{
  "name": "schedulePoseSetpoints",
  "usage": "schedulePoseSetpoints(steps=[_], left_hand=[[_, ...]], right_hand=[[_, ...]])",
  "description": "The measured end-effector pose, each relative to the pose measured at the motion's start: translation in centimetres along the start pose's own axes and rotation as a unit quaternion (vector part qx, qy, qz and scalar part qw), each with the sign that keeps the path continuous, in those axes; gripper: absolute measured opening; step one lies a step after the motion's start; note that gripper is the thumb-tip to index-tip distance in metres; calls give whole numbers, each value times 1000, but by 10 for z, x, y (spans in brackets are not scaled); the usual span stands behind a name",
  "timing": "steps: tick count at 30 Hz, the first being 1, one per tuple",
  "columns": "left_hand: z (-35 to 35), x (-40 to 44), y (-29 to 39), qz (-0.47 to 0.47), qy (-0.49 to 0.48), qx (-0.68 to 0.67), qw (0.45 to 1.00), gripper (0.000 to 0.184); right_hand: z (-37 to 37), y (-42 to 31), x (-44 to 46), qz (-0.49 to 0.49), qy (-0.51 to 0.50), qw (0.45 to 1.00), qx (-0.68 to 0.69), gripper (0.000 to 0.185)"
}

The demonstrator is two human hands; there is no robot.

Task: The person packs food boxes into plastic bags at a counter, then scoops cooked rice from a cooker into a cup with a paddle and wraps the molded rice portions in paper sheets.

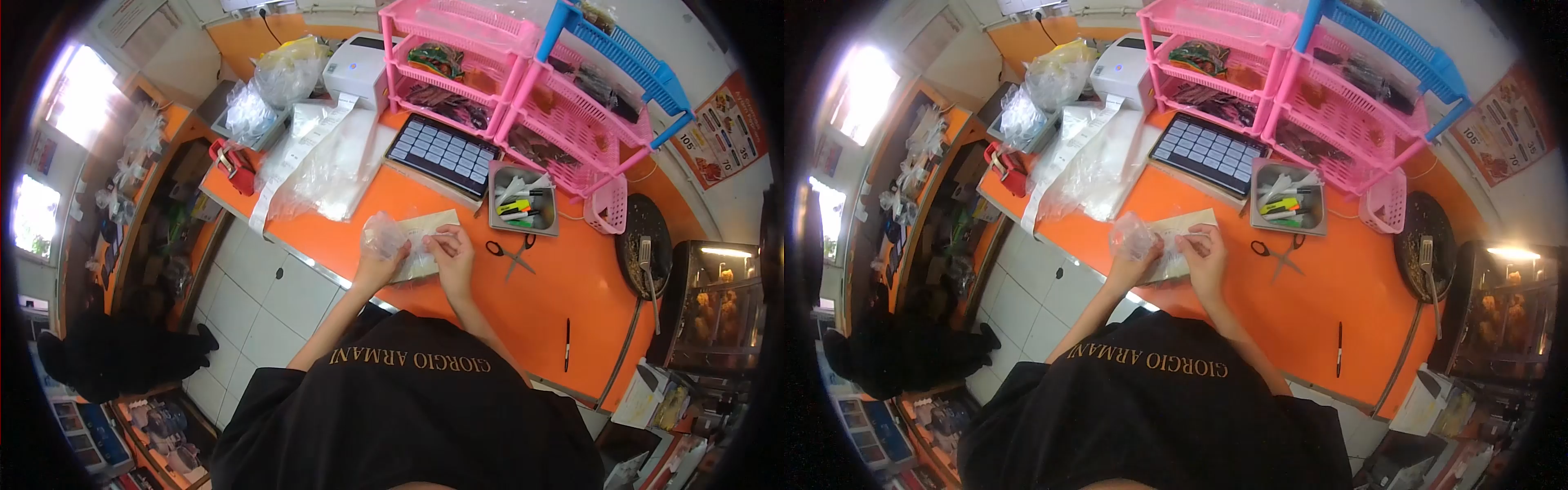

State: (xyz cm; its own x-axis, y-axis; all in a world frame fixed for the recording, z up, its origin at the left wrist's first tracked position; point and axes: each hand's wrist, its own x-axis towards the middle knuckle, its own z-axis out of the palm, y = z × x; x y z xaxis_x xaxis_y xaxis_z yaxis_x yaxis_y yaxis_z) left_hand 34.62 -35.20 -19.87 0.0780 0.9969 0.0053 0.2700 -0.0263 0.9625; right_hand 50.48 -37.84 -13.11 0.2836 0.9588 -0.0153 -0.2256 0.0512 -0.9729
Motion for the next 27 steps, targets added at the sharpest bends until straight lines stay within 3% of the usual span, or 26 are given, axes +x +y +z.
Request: schedulePoseSetpoints(steps=[4,7,12,27], left_hand=[[1,-4,3,-17,0,-26,1000,39],[-1,-8,21,-9,-16,-41,999,35],[-1,-10,32,-45,-24,-80,995,27],[-2,-7,31,-18,-18,-48,999,29]], right_hand=[[-6,12,-2,-49,-20,995,-86,10],[-12,3,-9,-24,-56,989,-133,7],[-18,8,-9,-40,-91,984,-151,6],[-19,6,-6,-71,-114,973,-186,7]])
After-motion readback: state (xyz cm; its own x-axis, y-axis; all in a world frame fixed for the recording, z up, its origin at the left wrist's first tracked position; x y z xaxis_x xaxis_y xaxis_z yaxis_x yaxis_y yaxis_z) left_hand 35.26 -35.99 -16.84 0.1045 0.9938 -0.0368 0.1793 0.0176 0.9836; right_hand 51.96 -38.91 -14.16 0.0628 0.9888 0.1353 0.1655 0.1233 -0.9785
